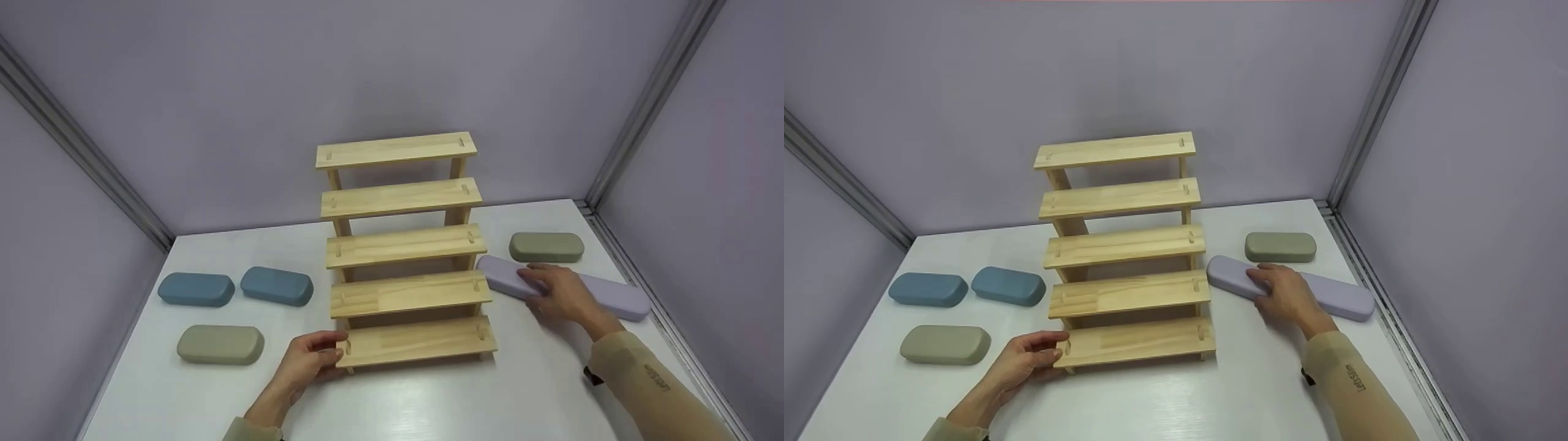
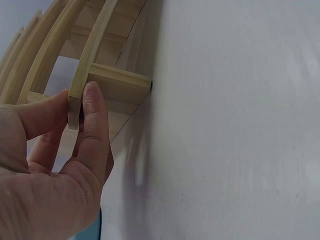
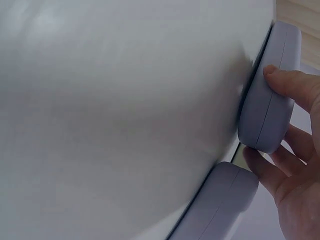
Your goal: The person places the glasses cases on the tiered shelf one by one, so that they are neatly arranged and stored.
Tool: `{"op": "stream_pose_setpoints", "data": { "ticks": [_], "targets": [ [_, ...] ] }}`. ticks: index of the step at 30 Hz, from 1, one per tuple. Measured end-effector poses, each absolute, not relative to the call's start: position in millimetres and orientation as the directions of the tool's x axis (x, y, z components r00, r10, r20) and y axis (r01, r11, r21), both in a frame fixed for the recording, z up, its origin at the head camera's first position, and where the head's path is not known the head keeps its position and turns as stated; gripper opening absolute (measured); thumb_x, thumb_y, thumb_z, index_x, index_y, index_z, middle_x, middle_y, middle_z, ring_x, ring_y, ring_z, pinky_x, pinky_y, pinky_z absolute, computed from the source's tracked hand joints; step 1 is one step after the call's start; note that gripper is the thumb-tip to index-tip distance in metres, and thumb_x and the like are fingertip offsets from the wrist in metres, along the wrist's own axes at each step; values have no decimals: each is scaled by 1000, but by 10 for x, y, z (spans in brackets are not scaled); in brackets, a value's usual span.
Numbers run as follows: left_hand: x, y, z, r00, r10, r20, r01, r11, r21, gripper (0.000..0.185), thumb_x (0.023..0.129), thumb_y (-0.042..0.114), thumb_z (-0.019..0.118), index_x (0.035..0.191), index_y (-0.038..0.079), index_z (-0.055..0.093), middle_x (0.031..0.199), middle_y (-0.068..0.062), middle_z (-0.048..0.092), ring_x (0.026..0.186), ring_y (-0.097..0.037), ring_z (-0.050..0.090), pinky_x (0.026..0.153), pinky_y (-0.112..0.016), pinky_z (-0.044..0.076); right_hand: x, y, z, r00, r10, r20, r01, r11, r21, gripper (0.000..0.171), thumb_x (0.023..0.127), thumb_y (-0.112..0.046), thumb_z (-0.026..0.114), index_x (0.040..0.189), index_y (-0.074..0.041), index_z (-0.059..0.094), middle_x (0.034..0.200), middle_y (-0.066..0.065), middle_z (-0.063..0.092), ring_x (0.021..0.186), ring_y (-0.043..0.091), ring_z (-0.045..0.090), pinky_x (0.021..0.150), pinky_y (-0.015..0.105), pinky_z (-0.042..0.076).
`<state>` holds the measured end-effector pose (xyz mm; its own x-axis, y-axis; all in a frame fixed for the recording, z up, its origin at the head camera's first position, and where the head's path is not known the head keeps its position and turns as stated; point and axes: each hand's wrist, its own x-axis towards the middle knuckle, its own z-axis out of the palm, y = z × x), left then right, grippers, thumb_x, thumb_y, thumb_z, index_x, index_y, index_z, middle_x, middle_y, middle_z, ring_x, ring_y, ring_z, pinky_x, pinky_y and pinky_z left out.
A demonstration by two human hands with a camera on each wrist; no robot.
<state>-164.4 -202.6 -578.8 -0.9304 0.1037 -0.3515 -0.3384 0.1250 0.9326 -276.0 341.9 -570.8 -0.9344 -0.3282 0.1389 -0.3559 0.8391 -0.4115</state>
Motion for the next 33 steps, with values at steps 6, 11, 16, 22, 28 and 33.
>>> {"op": "stream_pose_setpoints", "data": {
  "ticks": [6,11,16,22,28,33],
  "targets": [
    [-1631,-2036,-5796,-937,113,-330,-318,111,941,44,99,0,76,142,-6,72,133,-13,74,110,-15,63,87,-23,65,-2769,3414,-5654,-924,-346,165,-383,835,-394,59,89,-9,86,147,-6,74,149,29,71,136,55,68,117,73,53],
    [-1631,-2038,-5796,-940,107,-322,-310,116,944,43,98,0,76,141,-6,73,129,-11,73,110,-16,62,87,-22,63,-2770,3454,-5548,-913,-355,198,-407,818,-407,59,86,-7,88,143,-6,76,146,27,74,133,54,70,113,73,56],
    [-1629,-2035,-5783,-939,114,-324,-311,117,943,41,98,1,76,139,-4,74,122,-8,72,106,-16,62,84,-23,64,-2764,3522,-5388,-909,-357,217,-416,815,-403,57,86,-4,87,142,-6,77,146,26,74,132,54,71,110,73,57],
    [-1616,-2045,-5777,-940,120,-320,-307,115,945,40,99,2,76,139,-4,74,119,-7,71,104,-16,61,83,-24,63,-2759,3599,-5152,-925,-329,189,-380,814,-439,60,88,-5,88,146,-8,74,152,26,70,137,57,66,112,75,53],
    [-1617,-2034,-5772,-938,125,-324,-312,104,944,39,99,2,76,138,-3,75,115,-5,70,100,-15,64,82,-26,65,-2764,3722,-4866,-893,-365,263,-444,807,-390,57,83,-4,91,139,-8,79,144,27,75,126,55,73,100,62,58],
    [-1607,-2040,-5758,-924,132,-358,-351,73,933,40,100,3,75,139,0,74,113,-4,70,92,-15,71,80,-32,70,-2786,3802,-4592,-861,-384,334,-491,801,-343,58,78,-6,96,134,-11,82,136,23,80,115,43,77,86,21,50]
  ]
}}
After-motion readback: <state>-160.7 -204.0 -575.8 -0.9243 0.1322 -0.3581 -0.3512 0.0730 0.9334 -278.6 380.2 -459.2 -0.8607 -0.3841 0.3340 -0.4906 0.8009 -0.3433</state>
